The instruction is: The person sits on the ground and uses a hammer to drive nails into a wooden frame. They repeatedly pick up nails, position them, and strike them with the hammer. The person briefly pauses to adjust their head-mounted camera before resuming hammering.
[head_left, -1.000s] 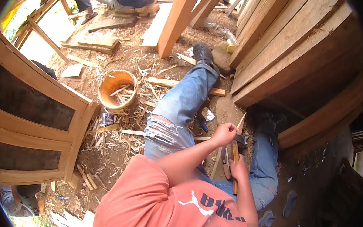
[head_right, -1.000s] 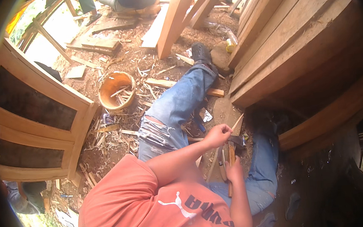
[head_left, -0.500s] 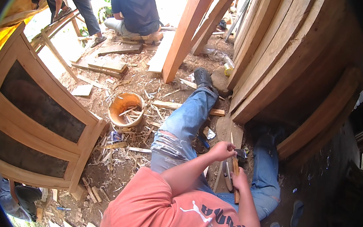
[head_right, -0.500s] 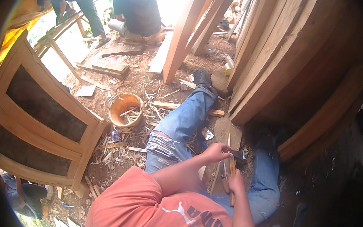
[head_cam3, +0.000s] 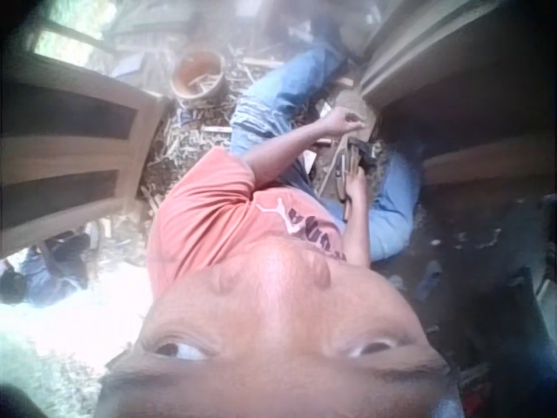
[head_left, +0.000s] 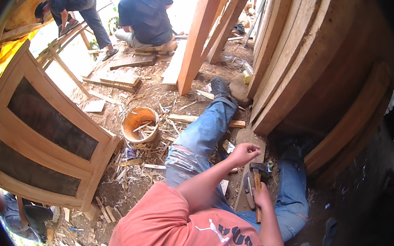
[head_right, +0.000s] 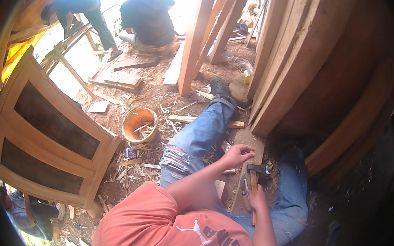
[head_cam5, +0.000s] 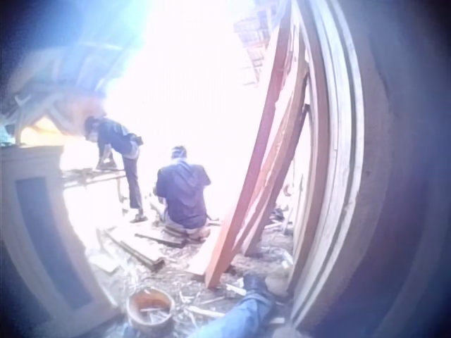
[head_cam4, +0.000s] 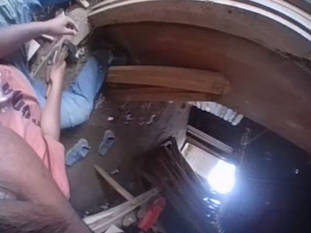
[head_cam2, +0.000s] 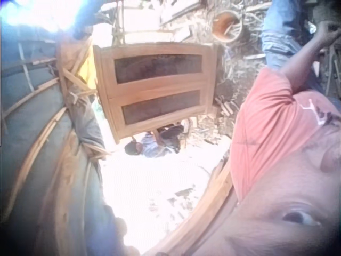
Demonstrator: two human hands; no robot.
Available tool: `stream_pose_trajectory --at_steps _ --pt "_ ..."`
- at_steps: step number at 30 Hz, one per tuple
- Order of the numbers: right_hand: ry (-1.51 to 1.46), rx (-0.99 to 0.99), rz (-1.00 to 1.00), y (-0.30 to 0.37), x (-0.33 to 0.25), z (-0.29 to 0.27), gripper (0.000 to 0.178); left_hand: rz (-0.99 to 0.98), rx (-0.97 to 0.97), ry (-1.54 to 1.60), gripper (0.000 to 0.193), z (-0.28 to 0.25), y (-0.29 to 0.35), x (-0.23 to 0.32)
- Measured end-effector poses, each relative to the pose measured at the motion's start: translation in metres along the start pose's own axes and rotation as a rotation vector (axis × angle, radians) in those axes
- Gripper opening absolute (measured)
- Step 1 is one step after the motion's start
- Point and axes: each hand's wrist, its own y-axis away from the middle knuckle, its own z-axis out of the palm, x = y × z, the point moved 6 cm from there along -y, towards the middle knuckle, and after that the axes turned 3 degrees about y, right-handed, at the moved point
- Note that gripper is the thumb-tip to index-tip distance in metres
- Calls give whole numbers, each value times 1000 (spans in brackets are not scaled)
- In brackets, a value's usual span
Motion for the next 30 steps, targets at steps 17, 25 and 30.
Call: stream_pose_trajectory --at_steps 17,25,30 --pt "-910 -191 199 14 -2 -27 43 -46 212 353 23 -27 -27 -27" --pt "-1183 -274 -67 38 -90 -81 38 -43 202 438 23 -20 -23 -23" --pt "-1109 -202 -85 29 -114 -76 38 -44 168 369 29 -18 -23 -18"
